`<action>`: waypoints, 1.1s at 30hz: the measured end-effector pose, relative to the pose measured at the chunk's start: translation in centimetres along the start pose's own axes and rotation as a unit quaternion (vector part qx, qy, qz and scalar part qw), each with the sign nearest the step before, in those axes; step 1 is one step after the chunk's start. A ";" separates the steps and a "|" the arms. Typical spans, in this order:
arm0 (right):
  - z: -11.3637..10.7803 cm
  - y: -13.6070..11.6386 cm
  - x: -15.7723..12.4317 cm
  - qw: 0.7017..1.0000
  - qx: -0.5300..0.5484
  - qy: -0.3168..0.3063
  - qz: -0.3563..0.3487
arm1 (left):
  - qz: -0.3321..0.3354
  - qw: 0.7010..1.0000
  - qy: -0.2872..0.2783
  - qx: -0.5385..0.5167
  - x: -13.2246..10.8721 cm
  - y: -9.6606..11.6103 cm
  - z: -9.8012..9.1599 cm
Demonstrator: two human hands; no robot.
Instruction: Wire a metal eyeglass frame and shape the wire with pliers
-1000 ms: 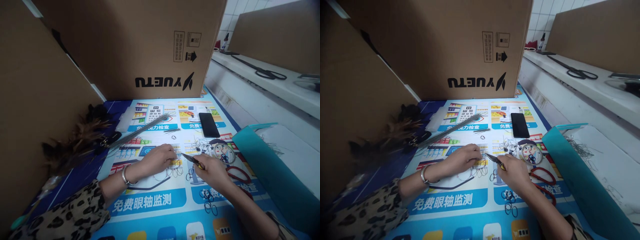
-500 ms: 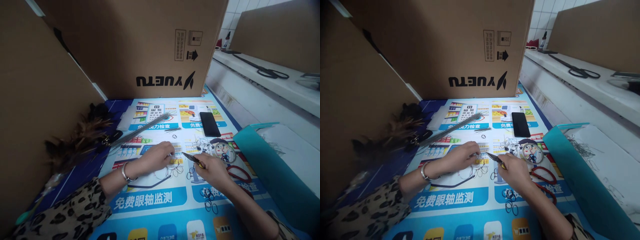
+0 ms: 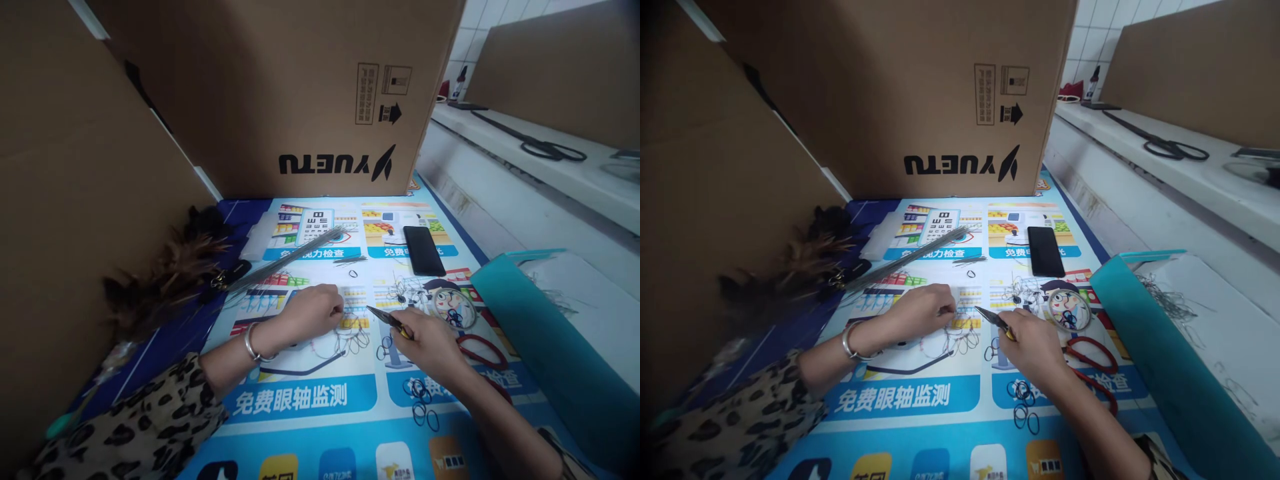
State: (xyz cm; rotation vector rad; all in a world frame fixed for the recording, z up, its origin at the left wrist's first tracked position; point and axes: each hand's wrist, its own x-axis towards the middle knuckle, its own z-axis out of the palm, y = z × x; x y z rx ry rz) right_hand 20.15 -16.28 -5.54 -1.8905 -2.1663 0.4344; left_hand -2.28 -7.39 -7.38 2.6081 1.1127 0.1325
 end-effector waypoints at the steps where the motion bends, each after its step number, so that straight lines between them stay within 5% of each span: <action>1: 0.0 0.0 0.0 1.000 0.001 0.000 0.000 | 0.000 1.000 0.000 0.009 0.0 0.1 0.0; 8: 0.0 0.0 0.0 1.000 0.001 0.000 -0.004 | 0.002 0.999 -0.006 0.039 -0.3 0.8 0.1; 21: -0.5 0.0 -0.2 0.999 0.044 0.016 0.000 | -0.028 0.979 0.002 -0.202 -0.2 0.7 -1.1; 33: -0.9 -0.3 -0.4 0.998 0.057 0.011 -0.003 | -0.020 0.971 -0.008 -0.239 -0.7 1.3 -2.0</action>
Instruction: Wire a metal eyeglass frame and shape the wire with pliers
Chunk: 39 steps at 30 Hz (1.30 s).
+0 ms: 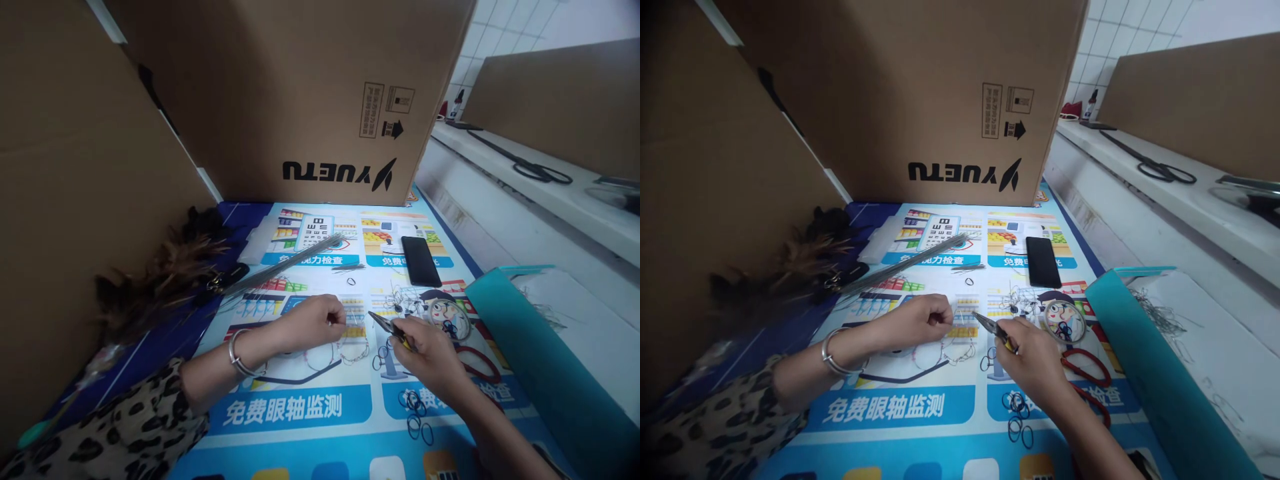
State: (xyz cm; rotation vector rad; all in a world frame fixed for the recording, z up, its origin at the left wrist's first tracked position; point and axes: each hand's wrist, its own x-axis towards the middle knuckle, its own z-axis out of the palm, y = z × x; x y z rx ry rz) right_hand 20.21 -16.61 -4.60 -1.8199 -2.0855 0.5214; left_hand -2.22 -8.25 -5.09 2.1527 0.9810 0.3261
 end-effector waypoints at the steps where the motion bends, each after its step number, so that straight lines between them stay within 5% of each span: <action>1: -0.1 -0.1 -0.1 1.000 0.002 -0.004 -0.002 | -0.001 1.000 -0.001 -0.002 0.0 0.0 0.0; 39: 0.2 0.3 -0.1 1.000 -0.004 0.003 -0.005 | 0.002 0.999 0.035 0.012 0.1 -0.4 0.0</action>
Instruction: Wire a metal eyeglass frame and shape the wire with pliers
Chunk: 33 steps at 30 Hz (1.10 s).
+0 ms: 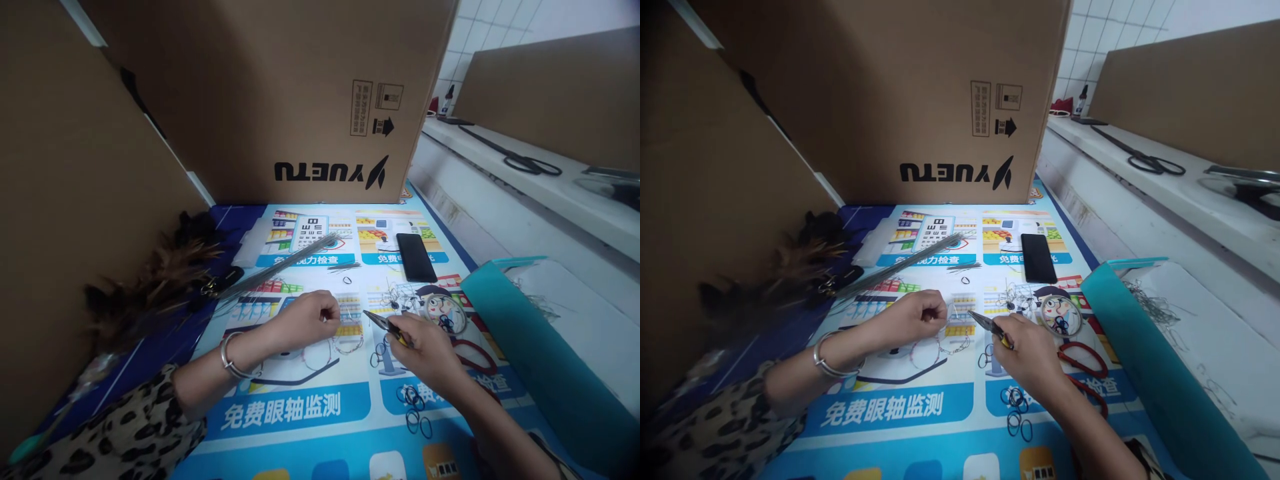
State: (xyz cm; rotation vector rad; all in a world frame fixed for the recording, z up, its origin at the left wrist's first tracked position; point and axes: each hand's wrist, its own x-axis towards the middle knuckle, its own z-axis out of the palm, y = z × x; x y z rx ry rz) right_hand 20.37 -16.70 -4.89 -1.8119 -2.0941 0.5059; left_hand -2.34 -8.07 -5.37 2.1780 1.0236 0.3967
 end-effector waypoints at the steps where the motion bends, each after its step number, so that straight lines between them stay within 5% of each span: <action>1: 0.1 0.0 0.0 1.000 -0.001 0.002 -0.001 | 0.001 1.000 0.000 0.000 0.0 0.0 0.0; 33: 0.1 -0.4 0.1 1.000 0.000 -0.006 0.011 | -0.005 1.000 0.002 0.015 0.1 -0.1 0.5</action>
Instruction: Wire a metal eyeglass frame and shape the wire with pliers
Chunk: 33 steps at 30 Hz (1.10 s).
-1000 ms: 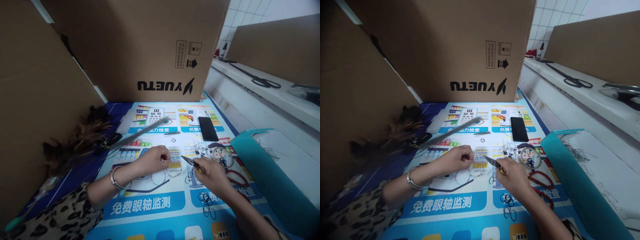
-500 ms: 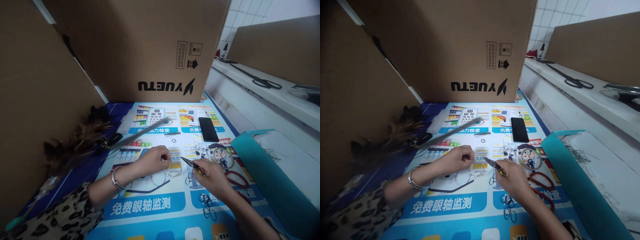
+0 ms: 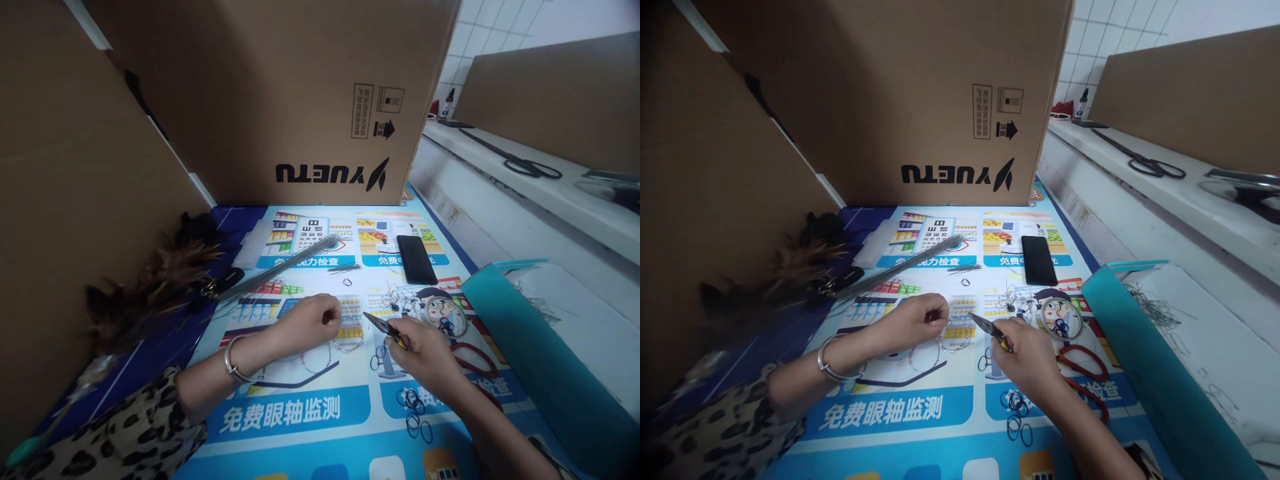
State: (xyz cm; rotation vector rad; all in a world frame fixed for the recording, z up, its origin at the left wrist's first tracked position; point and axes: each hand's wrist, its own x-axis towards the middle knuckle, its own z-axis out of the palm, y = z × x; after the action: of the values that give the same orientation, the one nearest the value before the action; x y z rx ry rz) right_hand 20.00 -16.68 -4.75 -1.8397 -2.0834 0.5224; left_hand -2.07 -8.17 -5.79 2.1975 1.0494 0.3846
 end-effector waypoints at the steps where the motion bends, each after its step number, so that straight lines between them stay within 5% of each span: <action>1: 0.0 0.0 0.0 1.000 -0.004 0.000 0.002 | 0.001 1.000 0.001 0.000 0.0 0.0 0.0; 14: -0.1 0.0 0.1 1.000 0.027 -0.006 0.011 | 0.000 1.000 0.013 0.022 -0.1 0.2 0.0; 33: 0.0 0.5 0.2 0.958 0.268 -0.063 0.076 | 0.020 0.995 0.071 0.067 -0.4 0.6 0.5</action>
State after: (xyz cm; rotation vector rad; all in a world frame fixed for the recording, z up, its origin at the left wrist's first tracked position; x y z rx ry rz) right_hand 20.46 -16.39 -4.96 -1.6713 -1.6491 1.1430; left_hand -1.68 -8.97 -5.79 2.3401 1.1385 0.5090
